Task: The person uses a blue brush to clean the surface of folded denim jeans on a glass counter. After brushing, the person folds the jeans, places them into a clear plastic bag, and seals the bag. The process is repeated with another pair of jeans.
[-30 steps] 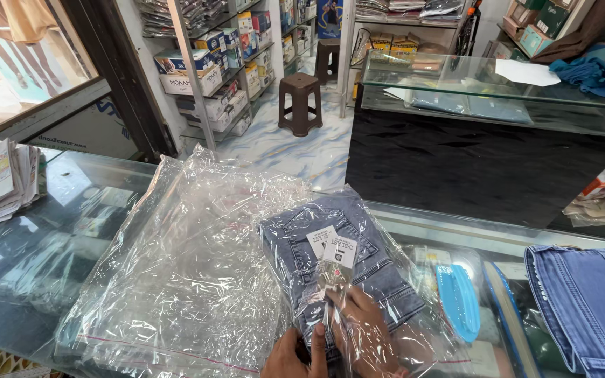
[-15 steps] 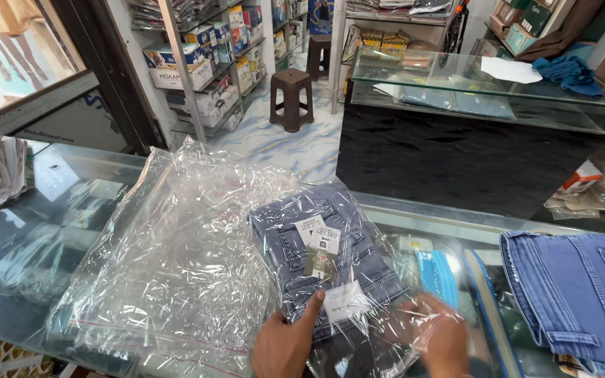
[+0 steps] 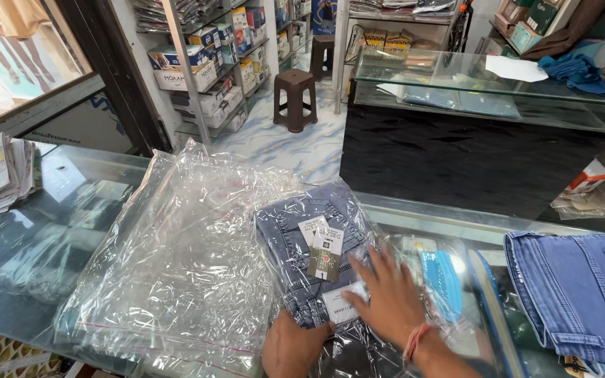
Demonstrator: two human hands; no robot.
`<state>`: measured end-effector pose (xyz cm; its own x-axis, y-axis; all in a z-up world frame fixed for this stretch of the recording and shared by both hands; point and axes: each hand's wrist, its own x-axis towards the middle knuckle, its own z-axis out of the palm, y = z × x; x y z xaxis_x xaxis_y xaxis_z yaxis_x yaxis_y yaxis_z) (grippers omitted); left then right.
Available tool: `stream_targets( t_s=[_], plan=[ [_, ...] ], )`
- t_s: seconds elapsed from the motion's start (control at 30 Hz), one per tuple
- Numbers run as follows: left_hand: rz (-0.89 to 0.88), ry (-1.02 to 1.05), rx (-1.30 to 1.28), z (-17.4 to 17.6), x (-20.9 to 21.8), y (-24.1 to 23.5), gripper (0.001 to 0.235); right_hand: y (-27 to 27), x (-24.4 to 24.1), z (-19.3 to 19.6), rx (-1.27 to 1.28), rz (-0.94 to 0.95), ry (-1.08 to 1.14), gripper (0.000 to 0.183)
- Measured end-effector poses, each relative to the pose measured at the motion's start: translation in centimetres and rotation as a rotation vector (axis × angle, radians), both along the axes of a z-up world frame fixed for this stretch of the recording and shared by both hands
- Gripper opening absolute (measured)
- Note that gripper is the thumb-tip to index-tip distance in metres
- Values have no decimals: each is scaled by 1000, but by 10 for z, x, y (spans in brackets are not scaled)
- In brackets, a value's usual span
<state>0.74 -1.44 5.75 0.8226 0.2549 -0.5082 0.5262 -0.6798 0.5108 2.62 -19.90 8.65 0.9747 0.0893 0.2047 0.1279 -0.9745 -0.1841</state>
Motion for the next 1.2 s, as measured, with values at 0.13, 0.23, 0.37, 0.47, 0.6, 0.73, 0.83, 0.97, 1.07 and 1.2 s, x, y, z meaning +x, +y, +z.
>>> stream_targets(
  t_s=[0.13, 0.23, 0.37, 0.47, 0.6, 0.73, 0.83, 0.97, 1.07, 1.2],
  plan=[
    [112, -161, -203, 1, 5, -8, 99, 1, -27, -56, -90, -106, 243, 77],
    [115, -98, -137, 18, 5, -24, 105, -3, -36, -65, -34, -84, 372, 74],
    [-17, -219, -141, 65, 4, -25, 79, -5, -32, -21, 252, 17, 442, 68],
    [-218, -486, -88, 109, 11, -18, 74, -3, -22, 31, 505, 120, -24, 93],
    [-583, -559, 117, 175, 27, -12, 71, 5, -1, 100, 171, 92, -45, 114],
    [-860, -858, 413, 221, 22, -8, 31, 3, 23, 154, -17, 415, -709, 98],
    [-867, -971, 531, 238, 16, -4, 18, -6, 28, 176, 15, 457, -450, 65],
    [-420, -1653, 846, 244, 17, 14, 76, -17, 25, 188, 601, 185, -164, 38],
    [-158, -1737, 436, 233, 25, 32, 132, -33, 19, 189, 757, 159, -268, 40],
    [191, -1513, -152, 200, 29, 31, 161, -57, 11, 176, 1128, 293, -133, 34]
  ],
)
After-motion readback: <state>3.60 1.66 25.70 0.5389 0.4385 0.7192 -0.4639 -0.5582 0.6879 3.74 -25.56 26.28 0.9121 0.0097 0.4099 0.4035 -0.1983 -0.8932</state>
